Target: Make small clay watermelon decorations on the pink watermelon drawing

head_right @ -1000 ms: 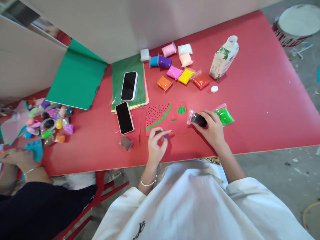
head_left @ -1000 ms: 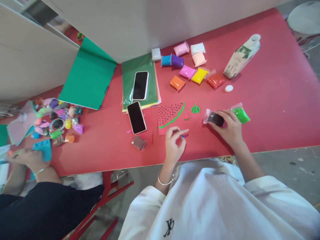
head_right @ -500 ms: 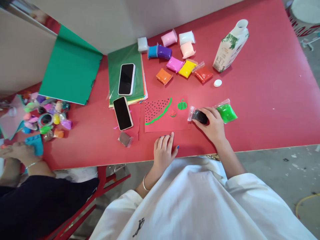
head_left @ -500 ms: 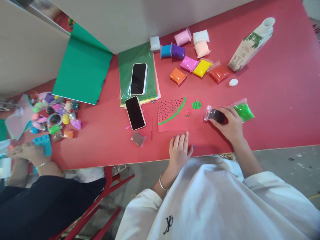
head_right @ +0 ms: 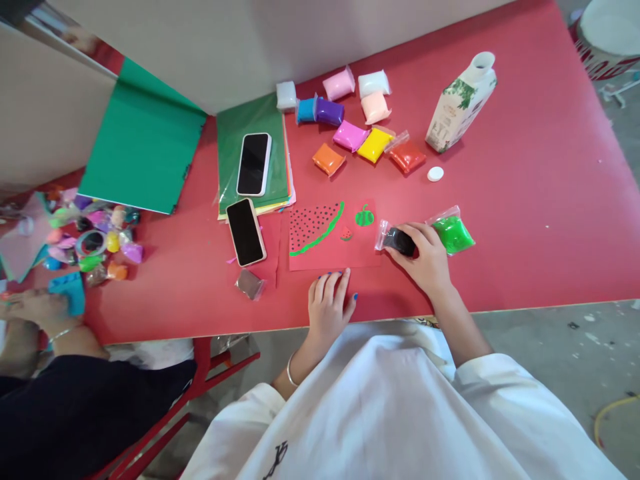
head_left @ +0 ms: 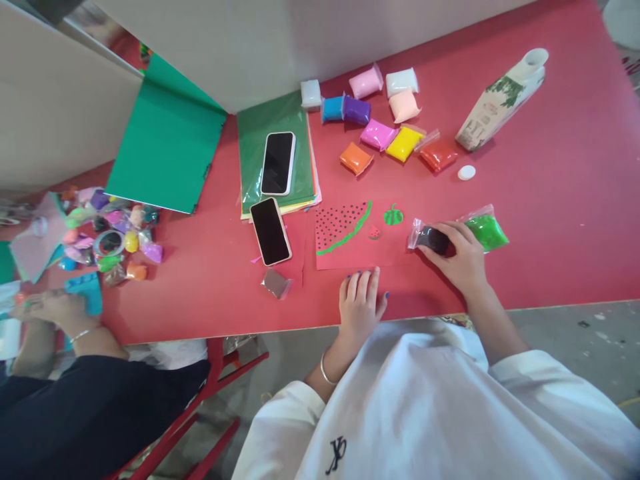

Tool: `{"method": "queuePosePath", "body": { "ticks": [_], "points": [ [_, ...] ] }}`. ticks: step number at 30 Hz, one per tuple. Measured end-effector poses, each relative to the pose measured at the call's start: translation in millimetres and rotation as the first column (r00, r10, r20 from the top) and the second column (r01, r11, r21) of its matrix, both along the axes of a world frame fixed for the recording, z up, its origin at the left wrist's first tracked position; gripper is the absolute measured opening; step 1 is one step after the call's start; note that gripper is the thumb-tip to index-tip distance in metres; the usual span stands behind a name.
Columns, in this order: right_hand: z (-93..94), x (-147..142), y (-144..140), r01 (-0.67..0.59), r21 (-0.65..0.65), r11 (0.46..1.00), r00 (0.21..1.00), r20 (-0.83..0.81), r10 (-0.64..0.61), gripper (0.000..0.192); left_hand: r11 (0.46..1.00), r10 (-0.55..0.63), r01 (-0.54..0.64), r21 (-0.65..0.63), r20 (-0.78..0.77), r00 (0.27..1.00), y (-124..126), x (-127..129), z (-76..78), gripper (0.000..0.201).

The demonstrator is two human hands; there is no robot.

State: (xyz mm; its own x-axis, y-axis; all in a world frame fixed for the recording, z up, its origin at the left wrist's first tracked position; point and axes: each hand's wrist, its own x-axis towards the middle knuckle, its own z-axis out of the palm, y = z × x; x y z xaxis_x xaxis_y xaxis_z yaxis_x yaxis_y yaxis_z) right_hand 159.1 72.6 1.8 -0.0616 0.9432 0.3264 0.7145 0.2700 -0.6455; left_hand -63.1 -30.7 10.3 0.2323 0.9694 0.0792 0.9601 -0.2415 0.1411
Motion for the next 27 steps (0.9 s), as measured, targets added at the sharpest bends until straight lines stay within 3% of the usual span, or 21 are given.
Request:
{"method": "queuePosePath", "body": {
  "ticks": [9, 13, 18, 27],
  "points": [
    [-1.0, 0.0, 0.7, -0.002, -0.016, 1.0, 1.0, -0.016, 0.002, 0.038, 0.997, 0.067, -0.058, -0.043, 0.262, 0.963, -0.1, -1.0, 2.8, 0.039],
    [0.0, -0.5, 0.1, 0.001, -0.035, 0.999, 1.0, -0.013, -0.001, 0.038, 0.993, 0.12, -0.111, -0.046, 0.307, 0.944, 1.6, -3.9, 1.9, 0.039],
    [1.1, -1.0, -0.3, 0.005, -0.065, 0.998, 1.0, -0.013, -0.006, 0.038, 0.992, 0.128, -0.127, -0.019, 0.268, 0.955, 5.1, -7.4, -1.8, 0.038],
    [-0.7, -1.1, 0.7, -0.014, -0.065, 0.998, 1.0, 0.001, 0.014, 0.038, 0.999, 0.015, -0.018, 0.047, 0.064, 0.998, 9.0, -10.7, -5.6, 0.045]
  ]
}}
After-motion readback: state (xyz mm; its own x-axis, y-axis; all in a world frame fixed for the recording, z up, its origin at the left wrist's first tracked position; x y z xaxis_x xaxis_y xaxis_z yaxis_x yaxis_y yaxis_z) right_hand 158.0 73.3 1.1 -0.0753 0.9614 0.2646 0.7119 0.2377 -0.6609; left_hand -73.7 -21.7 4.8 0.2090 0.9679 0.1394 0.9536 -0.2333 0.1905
